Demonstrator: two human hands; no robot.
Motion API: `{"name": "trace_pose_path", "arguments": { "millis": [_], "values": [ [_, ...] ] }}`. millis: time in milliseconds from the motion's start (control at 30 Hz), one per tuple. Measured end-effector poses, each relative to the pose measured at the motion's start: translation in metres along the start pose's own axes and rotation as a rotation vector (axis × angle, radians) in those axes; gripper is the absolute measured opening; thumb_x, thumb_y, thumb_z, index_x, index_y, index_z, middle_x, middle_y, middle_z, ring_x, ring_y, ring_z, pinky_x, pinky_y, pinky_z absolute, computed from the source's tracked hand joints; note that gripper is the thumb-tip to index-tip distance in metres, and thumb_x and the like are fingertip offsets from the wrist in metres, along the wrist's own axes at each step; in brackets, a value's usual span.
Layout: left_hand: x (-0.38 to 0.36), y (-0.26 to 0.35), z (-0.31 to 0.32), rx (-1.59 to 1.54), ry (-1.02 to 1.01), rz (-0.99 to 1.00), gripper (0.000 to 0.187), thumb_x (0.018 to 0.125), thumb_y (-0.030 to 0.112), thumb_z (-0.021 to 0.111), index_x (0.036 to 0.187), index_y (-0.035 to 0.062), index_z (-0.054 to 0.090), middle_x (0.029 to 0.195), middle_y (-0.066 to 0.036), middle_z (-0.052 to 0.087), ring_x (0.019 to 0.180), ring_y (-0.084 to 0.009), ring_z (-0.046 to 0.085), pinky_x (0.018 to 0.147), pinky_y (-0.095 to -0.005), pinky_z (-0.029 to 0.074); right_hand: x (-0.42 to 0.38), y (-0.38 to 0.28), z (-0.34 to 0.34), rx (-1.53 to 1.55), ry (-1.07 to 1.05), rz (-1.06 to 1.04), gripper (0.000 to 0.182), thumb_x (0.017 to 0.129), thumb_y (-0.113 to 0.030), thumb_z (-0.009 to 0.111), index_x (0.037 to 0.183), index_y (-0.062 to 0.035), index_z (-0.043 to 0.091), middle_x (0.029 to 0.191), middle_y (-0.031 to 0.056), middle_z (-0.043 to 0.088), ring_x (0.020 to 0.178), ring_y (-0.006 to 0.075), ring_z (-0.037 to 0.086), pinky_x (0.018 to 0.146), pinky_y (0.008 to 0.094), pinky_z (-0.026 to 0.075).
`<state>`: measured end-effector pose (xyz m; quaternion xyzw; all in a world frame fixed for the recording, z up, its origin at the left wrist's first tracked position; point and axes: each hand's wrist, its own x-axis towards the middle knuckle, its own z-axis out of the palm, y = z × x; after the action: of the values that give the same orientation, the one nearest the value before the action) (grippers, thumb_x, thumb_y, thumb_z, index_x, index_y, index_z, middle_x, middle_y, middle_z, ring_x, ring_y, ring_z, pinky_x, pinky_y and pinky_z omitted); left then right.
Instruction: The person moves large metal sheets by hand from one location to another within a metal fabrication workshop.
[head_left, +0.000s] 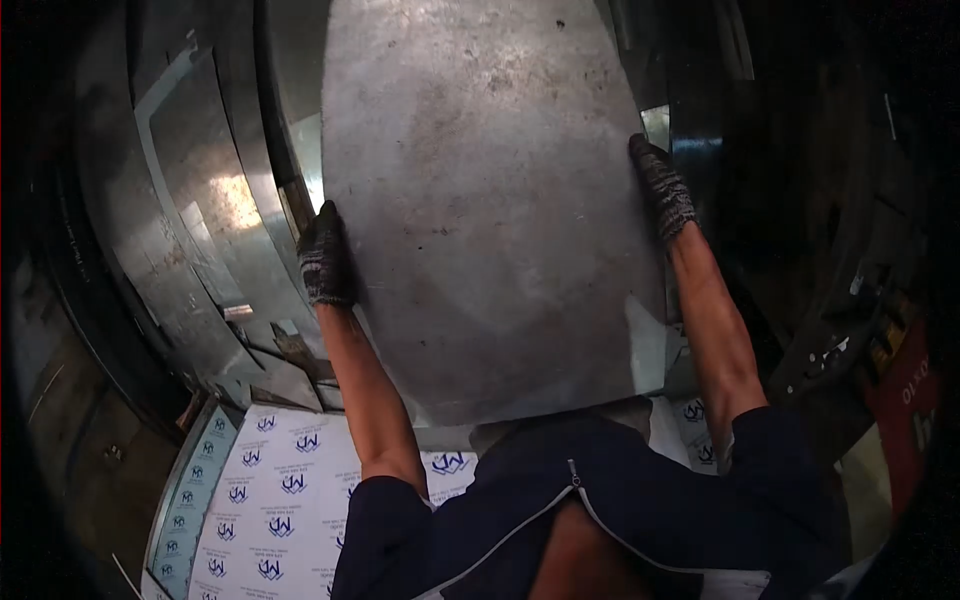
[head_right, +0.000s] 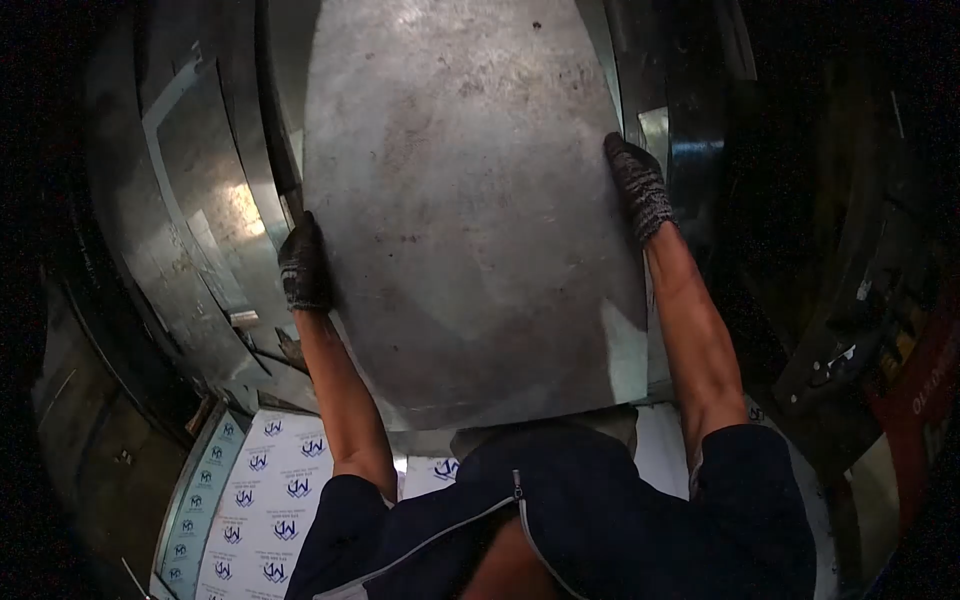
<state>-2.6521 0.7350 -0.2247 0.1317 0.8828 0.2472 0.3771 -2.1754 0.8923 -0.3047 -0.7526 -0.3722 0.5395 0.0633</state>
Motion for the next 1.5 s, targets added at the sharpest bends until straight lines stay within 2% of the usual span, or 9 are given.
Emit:
{"name": "trace_pose_path", "arguments": {
  "millis": [67, 133, 233, 367, 500, 567, 667, 900, 1500],
  "values": [
    [-0.002, 0.007, -0.009, 0.025, -0.003, 0.012, 0.042, 0.099, 0.037, 0.056, 0.114, -0.0009, 0.069, 0.099, -0.01, 0.072, 0.084, -0.0203, 0.061, 0.079, -0.0352, 0.049, -0.017, -0.014, -0.01, 0.013, 0.058, -0.363, 0.039, 0.103, -0.024, 0.047, 0.128, 0.0026, 0.061, 0.126, 0.0102, 0.065, 0.11, 0.021, 0.061, 0.097, 0.0322, 0.046],
    [-0.005, -0.001, -0.014, 0.379, 0.201, 0.828, 0.03, 0.101, 0.024, 0.053, 0.11, 0.001, 0.07, 0.093, -0.013, 0.07, 0.079, -0.0227, 0.06, 0.075, -0.0356, 0.049, -0.042, -0.027, -0.016, 0.078, 0.064, -0.475, 0.034, 0.104, -0.014, 0.044, 0.131, 0.0012, 0.059, 0.131, 0.0092, 0.063, 0.113, 0.02, 0.061, 0.098, 0.0312, 0.047],
    [-0.028, -0.006, -0.013, 0.159, 0.26, 0.842, 0.025, 0.101, 0.015, 0.05, 0.108, 0.0019, 0.07, 0.091, -0.016, 0.068, 0.079, -0.0245, 0.06, 0.075, -0.0378, 0.049, -0.062, -0.045, -0.029, 0.333, 0.115, -0.366, 0.032, 0.102, -0.019, 0.053, 0.126, -0.0018, 0.064, 0.124, 0.0064, 0.066, 0.109, 0.0146, 0.062, 0.095, 0.0273, 0.047],
    [-0.088, -0.004, -0.025, -0.431, -0.012, 0.115, 0.034, 0.098, 0.029, 0.06, 0.106, -0.0018, 0.07, 0.086, -0.004, 0.065, 0.084, -0.0157, 0.056, 0.076, -0.035, 0.048, -0.104, -0.037, -0.059, 0.031, 0.222, -0.242, 0.03, 0.102, -0.024, 0.054, 0.121, -0.0051, 0.068, 0.111, 0.0053, 0.07, 0.1, 0.0151, 0.062, 0.091, 0.0267, 0.048],
    [-0.127, -0.016, -0.033, -0.213, 0.041, 0.374, 0.031, 0.102, 0.024, 0.051, 0.108, -0.0008, 0.069, 0.1, -0.013, 0.069, 0.093, -0.0242, 0.063, 0.083, -0.0368, 0.05, -0.112, 0.034, -0.083, -0.887, 0.478, -0.828, 0.031, 0.102, -0.023, 0.053, 0.125, -0.0075, 0.065, 0.119, 0.0117, 0.064, 0.112, 0.0207, 0.058, 0.096, 0.0309, 0.046],
    [-0.135, -0.018, -0.034, -0.126, 0.076, 0.466, 0.032, 0.1, 0.026, 0.055, 0.11, -0.0001, 0.07, 0.099, -0.01, 0.07, 0.091, -0.021, 0.063, 0.082, -0.0351, 0.051, -0.121, 0.021, -0.085, -0.581, 0.435, -0.803, 0.032, 0.102, -0.023, 0.053, 0.127, -0.0071, 0.063, 0.123, 0.0133, 0.062, 0.116, 0.0222, 0.056, 0.098, 0.0314, 0.045],
    [-0.137, -0.008, -0.032, -0.092, 0.096, 0.502, 0.031, 0.098, 0.027, 0.059, 0.11, 0.0004, 0.071, 0.098, -0.008, 0.07, 0.089, -0.0187, 0.063, 0.08, -0.0334, 0.051, -0.139, -0.009, -0.089, -0.834, 0.616, -1.1, 0.019, 0.095, -0.003, 0.058, 0.113, -0.0007, 0.063, 0.086, 0.013, 0.065, 0.082, 0.0254, 0.061, 0.076, 0.0348, 0.049],
    [-0.15, 0.013, -0.035, -0.265, 0.058, 0.416, 0.027, 0.099, 0.024, 0.056, 0.101, -0.0002, 0.069, 0.093, -0.007, 0.067, 0.082, -0.0176, 0.06, 0.073, -0.0322, 0.049, -0.182, -0.051, -0.109, 0.331, 0.246, -0.267, 0.018, 0.1, -0.016, 0.057, 0.105, -0.0019, 0.067, 0.095, 0.0061, 0.069, 0.087, 0.0152, 0.062, 0.079, 0.0284, 0.049],
    [-0.19, 0.108, -0.071, -0.665, -0.158, 0.639, 0.031, 0.101, 0.036, 0.054, 0.086, 0.0103, 0.061, 0.079, 0.005, 0.052, 0.072, -0.0091, 0.046, 0.066, -0.0276, 0.041, -0.335, -0.06, -0.187, 0.699, 0.389, -0.541, 0.046, 0.094, -0.039, 0.066, 0.122, -0.0031, 0.065, 0.112, 0.0027, 0.064, 0.1, 0.0139, 0.056, 0.089, 0.0305, 0.047]
  ]
}}
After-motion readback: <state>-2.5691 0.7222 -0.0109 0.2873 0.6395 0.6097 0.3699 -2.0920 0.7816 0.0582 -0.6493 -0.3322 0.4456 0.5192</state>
